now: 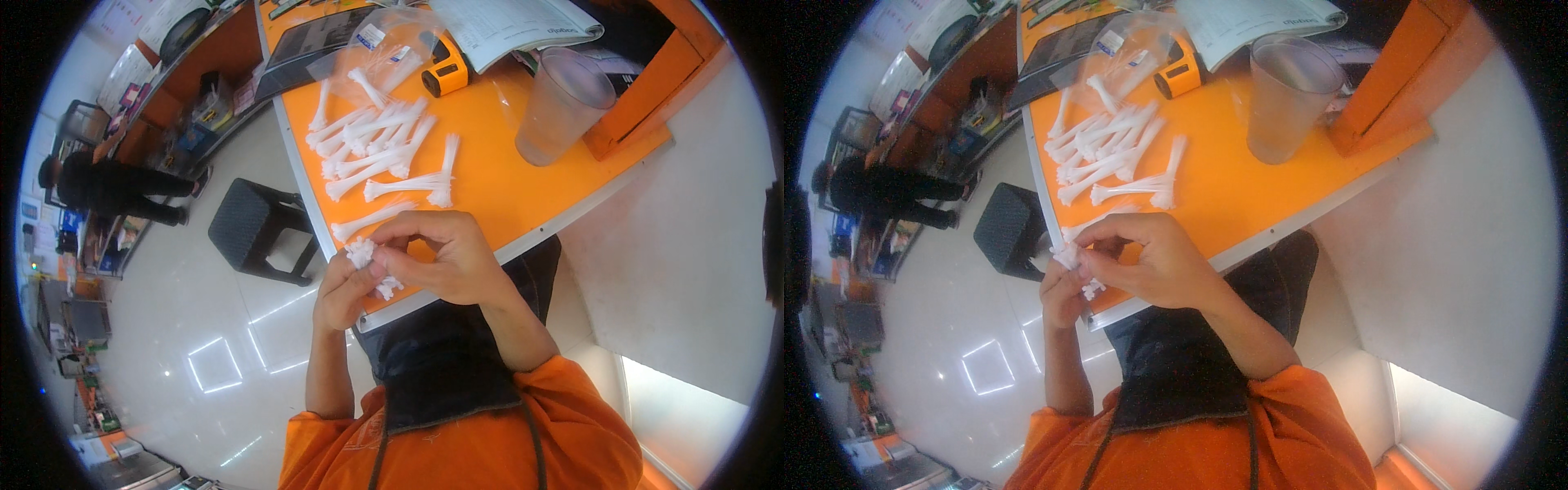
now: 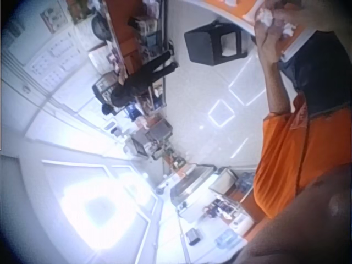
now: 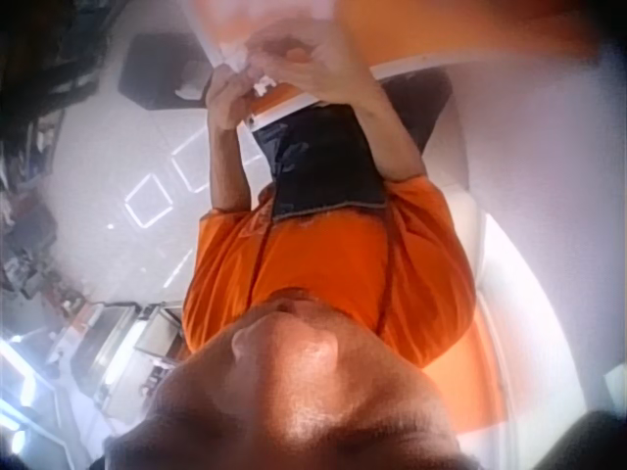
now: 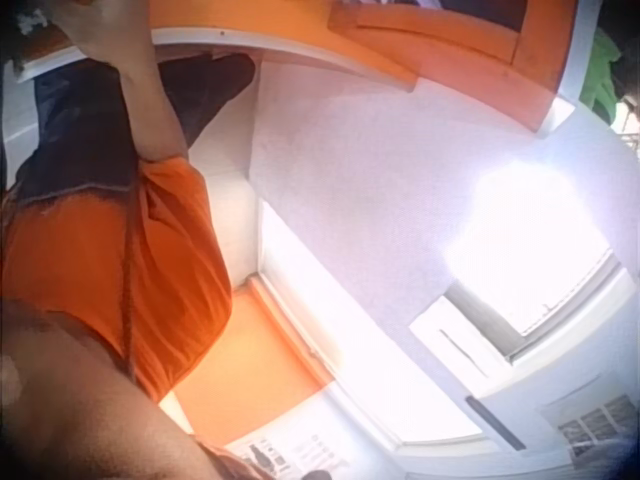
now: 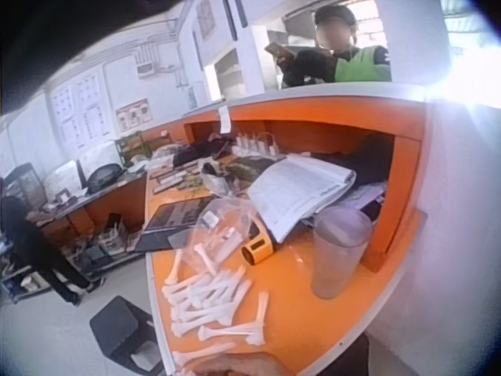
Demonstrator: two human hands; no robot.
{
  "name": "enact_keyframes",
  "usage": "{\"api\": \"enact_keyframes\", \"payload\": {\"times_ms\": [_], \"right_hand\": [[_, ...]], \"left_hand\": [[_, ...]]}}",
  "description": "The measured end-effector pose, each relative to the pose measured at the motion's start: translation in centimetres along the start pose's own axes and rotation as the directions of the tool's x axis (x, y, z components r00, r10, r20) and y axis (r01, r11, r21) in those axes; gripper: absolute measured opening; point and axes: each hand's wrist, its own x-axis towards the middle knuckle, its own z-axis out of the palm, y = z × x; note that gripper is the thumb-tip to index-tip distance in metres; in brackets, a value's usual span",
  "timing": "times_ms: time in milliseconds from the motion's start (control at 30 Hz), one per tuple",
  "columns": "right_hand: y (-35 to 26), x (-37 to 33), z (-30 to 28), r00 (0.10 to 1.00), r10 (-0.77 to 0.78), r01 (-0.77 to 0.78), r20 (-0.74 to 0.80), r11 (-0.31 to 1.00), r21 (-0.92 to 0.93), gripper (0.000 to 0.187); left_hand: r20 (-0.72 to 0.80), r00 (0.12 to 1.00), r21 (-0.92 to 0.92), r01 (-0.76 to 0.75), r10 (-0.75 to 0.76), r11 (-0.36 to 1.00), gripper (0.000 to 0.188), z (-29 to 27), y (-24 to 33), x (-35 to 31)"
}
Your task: The person sits at an orange counter and repeatedly picks up small white plastic pieces, aligns them, and places them into clear plastic bags. The person handles the pieces one at a time and occasionally adjusts the pile on the counter.
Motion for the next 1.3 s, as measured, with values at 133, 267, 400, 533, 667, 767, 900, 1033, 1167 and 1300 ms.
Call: {"api": "enact_keyframes", "payload": {"times_ms": [133, 267, 400, 533, 667, 767, 900, 1033, 1167, 1300], "right_hand": [[-0.06, 0.06, -0.1, 0.998, 0.057, -0.058, 0.023, 0.997, 0.05, 0.015], [-0.29, 0.13, -0.07, 0.991, 0.13, -0.132, 0.043, 0.989, 0.063, 0.016], [-0.17, 0.03, -0.12, 0.989, 0.129, -0.131, 0.068, 0.99, 0.04, 0.014], [0.01, -0.06, -0.14, 0.995, 0.047, -0.046, 0.088, 0.999, -0.013, 0.014], [-0.54, 0.07, -0.16, 0.995, 0.002, 0.002, 0.095, 0.999, -0.042, 0.013], [-0.23, 0.49, 0.12, 1.0, -0.031, 0.031, 0.0, 0.999, 0.036, 0.014], [-0.25, 0.68, 0.38, 0.998, -0.051, 0.053, -0.032, 0.995, 0.089, 0.021], [-0.04, 0.57, 0.3, 0.996, -0.089, 0.089, 0.002, 0.994, 0.061, 0.021], [-0.16, 0.53, 0.48, 0.998, -0.065, 0.068, -0.027, 0.992, 0.109, 0.019], [-0.52, 0.57, 0.38, 1.0, 0.004, -0.002, -0.016, 0.995, 0.097, 0.019]], "left_hand": [[0.015, 1.0, -0.036, 0.018, -0.017, 0.999, 0.038, 0.1, 0.18, 0.01], [0.052, 0.999, -0.084, 0.011, -0.006, 0.996, 0.041, 0.23, 0.3, 0.01], [0.032, 0.999, -0.114, 0.008, -0.005, 0.993, 0.042, 0.62, 0.82, 0.03], [0.035, 0.999, -0.144, -0.018, 0.023, 0.989, 0.039, 0.48, 0.87, 0.09], [0.015, 0.999, -0.138, -0.043, 0.045, 0.99, 0.037, 0.06, 0.41, 0.17], [-0.004, 1.0, -0.158, -0.025, 0.025, 0.987, 0.035, 0.53, 0.86, 0.26], [0.014, 1.0, -0.163, 0.01, -0.007, 0.987, 0.034, 0.1, 0.59, 0.08], [0.003, 1.0, -0.181, -0.012, 0.013, 0.983, 0.035, 0.54, 0.57, 0.16], [0.029, 1.0, -0.115, -0.006, 0.009, 0.993, 0.037, 0.19, 0.51, 0.13], [0.011, 1.0, -0.125, -0.002, 0.003, 0.992, 0.038, 0.21, 0.5, -0.01]]}}
